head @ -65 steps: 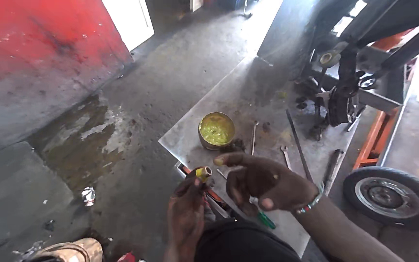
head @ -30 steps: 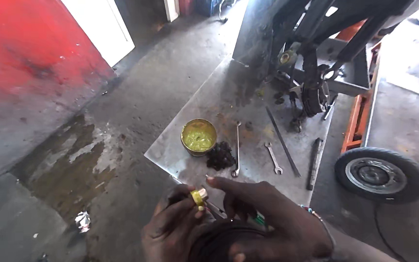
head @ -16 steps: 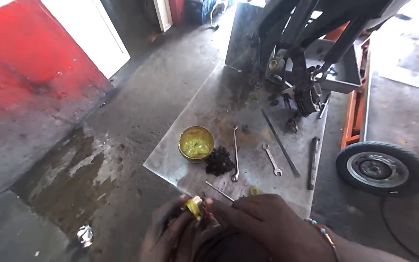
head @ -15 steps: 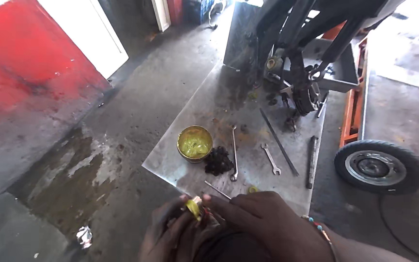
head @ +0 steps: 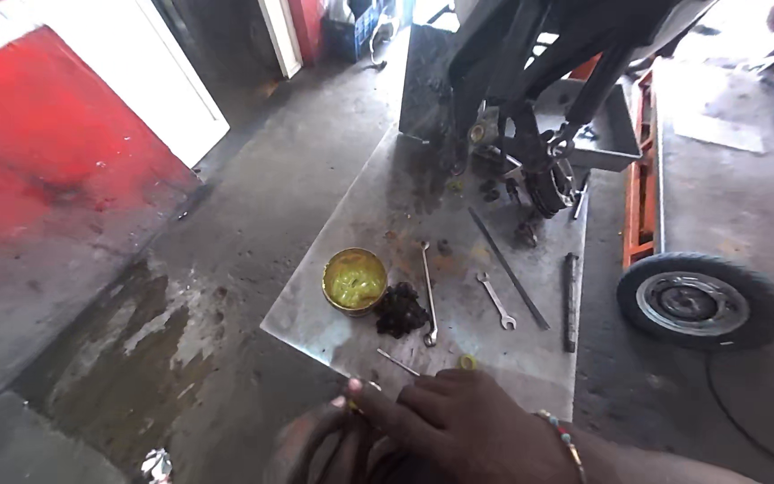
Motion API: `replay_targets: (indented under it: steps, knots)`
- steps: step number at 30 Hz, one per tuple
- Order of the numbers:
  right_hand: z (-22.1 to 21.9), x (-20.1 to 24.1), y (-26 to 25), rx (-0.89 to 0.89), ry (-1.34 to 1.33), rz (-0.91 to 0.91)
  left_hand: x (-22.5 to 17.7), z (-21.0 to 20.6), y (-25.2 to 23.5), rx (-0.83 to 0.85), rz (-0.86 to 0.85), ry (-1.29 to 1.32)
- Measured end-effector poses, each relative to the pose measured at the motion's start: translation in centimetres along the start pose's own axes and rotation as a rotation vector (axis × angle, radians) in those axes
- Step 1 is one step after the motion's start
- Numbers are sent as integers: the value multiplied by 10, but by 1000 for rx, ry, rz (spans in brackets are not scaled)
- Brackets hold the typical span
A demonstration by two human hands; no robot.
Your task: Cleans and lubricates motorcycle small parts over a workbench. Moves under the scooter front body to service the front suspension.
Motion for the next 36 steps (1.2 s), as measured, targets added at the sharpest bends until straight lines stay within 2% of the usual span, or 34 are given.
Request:
replay_targets:
  steps: [4,9,12,15,18,21,29,36]
  knots:
    - [2,1,10,30,51,26,8,1,5,3,-101,-106]
    - [12,-7,11,-99,-40,-18,14,-2,7,21,-100,-99]
    - [8,-14,3,-92,-141,-67,14,-4,-1,43,6,-13]
    - [1,-16,3,-131,-219,-109,17,-8,-1,4,217,156]
    - [-1,-17,8,-218,-180,-179,19,-15,2,-61,379,329]
    - [-5,-15,10,-195,-141,-193,20,-24,5,-131,505,477]
    - [-10,-17,12,-164,-90,-174,13,-29,-2,-137,611,579]
    - [-11,-18,17,-205,-119,-190,6,-25,-5,-70,817,716]
Point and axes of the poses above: each hand's wrist, its own y-axis away from the middle knuckle, its own z-axis out of the back of the hand, x = y × z, the point moved 3 cm from there along -y, towards the middle knuckle, and after that the axes turned 4 degrees about -x, right-handed, at the moved point
